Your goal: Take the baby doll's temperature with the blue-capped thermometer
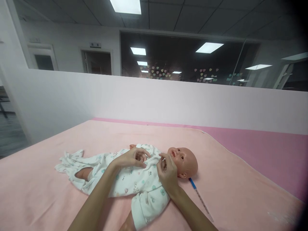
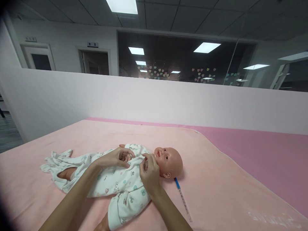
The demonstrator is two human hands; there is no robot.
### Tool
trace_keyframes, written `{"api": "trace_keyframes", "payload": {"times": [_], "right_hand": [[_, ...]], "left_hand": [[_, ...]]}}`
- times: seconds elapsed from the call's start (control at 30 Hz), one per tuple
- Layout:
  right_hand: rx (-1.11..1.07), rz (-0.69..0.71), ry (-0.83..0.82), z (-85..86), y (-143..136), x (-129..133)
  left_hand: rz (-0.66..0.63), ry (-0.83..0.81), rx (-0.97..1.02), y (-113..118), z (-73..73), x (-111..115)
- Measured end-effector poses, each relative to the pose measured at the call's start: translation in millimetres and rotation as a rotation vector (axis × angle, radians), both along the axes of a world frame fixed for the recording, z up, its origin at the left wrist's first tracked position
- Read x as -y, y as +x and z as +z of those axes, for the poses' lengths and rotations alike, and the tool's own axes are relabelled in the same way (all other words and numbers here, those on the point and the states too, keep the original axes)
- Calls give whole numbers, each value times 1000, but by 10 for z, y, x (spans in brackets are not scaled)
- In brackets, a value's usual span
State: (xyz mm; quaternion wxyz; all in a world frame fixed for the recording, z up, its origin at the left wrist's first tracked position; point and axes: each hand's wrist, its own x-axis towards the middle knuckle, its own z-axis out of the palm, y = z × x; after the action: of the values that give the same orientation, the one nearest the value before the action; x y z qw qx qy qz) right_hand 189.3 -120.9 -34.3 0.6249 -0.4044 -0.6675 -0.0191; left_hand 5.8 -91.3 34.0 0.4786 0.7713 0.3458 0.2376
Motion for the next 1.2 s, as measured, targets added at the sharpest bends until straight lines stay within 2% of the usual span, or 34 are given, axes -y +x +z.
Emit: {"api": "trace_keyframes", "payload": {"times": [0.17,0.37,0.6,0.8,1.2], "right_hand": [[26,9,-26,6,5,-2],[44,16,-39,-1,8,-6],[72,15,-34,9,8,-1],[112,23,-53,24,14,10],[159,30,-73,42,11,26]], "left_hand": [[14,11,44,27,42,56],[102,38,3,55,0,34],[193,187,-46,62,-21,5],[200,268,-39,78,3,18],[159,167,59,112,11,70]]}}
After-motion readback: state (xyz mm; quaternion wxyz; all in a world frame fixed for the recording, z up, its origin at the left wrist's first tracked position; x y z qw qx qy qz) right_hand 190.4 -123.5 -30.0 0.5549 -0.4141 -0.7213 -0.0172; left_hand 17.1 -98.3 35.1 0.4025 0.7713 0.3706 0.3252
